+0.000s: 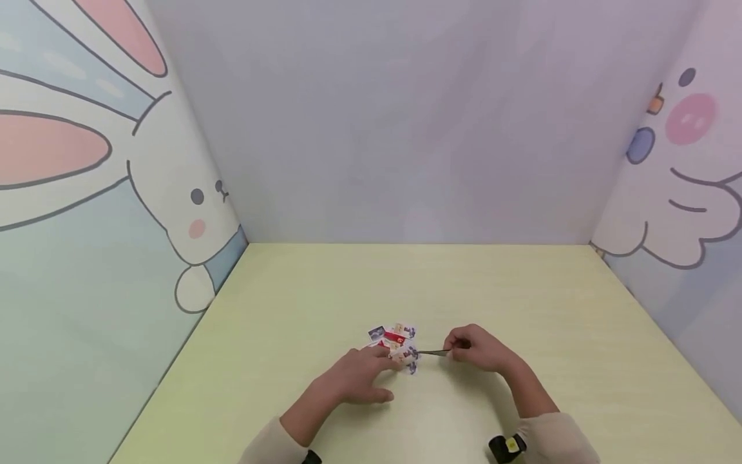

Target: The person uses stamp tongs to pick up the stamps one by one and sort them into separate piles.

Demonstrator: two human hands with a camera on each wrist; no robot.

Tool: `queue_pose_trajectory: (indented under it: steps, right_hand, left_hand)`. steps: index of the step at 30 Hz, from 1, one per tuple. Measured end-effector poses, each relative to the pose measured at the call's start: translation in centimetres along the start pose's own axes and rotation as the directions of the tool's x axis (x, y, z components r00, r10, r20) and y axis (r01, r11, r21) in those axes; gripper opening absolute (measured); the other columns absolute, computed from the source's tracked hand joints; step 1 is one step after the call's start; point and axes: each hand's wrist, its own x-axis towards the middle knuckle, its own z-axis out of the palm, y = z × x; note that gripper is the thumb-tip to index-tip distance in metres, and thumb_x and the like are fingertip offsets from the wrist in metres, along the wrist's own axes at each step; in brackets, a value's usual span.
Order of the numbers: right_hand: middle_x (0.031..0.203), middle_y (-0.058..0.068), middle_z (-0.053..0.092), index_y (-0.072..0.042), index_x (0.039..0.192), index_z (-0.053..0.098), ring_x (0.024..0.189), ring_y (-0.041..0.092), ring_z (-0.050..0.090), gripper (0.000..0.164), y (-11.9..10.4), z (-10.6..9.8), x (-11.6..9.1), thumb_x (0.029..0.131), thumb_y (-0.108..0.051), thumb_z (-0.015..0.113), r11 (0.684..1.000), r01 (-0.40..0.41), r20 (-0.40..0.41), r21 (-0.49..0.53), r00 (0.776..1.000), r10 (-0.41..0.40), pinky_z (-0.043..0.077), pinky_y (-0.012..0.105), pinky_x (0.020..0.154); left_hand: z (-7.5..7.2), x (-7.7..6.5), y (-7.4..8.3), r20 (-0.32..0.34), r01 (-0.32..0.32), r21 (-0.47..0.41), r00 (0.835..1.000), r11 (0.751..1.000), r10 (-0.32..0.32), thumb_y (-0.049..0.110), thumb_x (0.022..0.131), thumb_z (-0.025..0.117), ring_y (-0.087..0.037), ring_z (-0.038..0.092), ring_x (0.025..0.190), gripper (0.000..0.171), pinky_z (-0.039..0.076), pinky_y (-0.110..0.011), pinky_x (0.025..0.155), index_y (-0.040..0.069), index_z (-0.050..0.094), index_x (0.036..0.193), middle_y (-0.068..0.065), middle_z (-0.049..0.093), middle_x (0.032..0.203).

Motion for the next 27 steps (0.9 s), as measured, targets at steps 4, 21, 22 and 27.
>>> queue_pose_trajectory:
  steps: [4, 21, 22, 27]
  right_hand:
    - [0.074, -0.001, 0.055, -0.006, 0.086, 0.063, 0.065, 0.010, 0.047, 0.008, 0.2, -0.7, -0.5, 0.083, 0.001, 0.062, 1.000, 0.009, -0.019, -0.005, 1.000, -0.009, 0.040, 0.025, 0.057]
    - [0.072, 0.002, 0.053, 0.001, 0.086, 0.062, 0.063, 0.009, 0.043, 0.009, 1.6, -2.0, -2.2, 0.083, 0.009, 0.059, 0.999, -0.009, -0.091, -0.045, 0.996, 0.005, 0.037, 0.023, 0.054]
    - [0.072, 0.003, 0.053, 0.001, 0.086, 0.062, 0.063, 0.009, 0.043, 0.009, 1.6, -2.1, -2.3, 0.083, 0.009, 0.059, 0.999, -0.010, -0.093, -0.044, 0.996, 0.006, 0.037, 0.023, 0.054]
    - [0.073, 0.001, 0.053, -0.001, 0.087, 0.063, 0.064, 0.009, 0.044, 0.007, 2.1, -2.6, -2.5, 0.084, 0.005, 0.061, 0.999, -0.020, -0.101, -0.049, 0.995, 0.015, 0.037, 0.023, 0.055]
  left_hand:
    - [-0.1, -0.3, 0.1, -0.011, 0.020, 0.008, 1.000, 1.000, -0.020, 0.044, 0.080, 0.068, -0.015, 0.048, 0.114, 0.048, 0.043, -0.041, 0.084, 0.023, 0.062, 0.122, 0.000, 0.054, 0.126]
    - [-0.8, 0.7, -0.2, -0.034, 0.065, -0.034, 0.997, 0.997, -0.066, 0.042, 0.082, 0.068, -0.016, 0.049, 0.114, 0.045, 0.044, -0.042, 0.086, 0.019, 0.063, 0.120, 0.002, 0.056, 0.124]
    - [-0.8, 0.8, -0.2, -0.034, 0.065, -0.034, 0.997, 0.997, -0.066, 0.042, 0.082, 0.067, -0.017, 0.049, 0.114, 0.046, 0.044, -0.042, 0.086, 0.018, 0.062, 0.121, 0.002, 0.055, 0.124]
    - [-0.7, 1.1, -0.4, -0.042, 0.078, -0.043, 0.996, 0.996, -0.080, 0.042, 0.082, 0.068, -0.018, 0.050, 0.115, 0.048, 0.043, -0.043, 0.087, 0.018, 0.061, 0.123, 0.000, 0.054, 0.127]
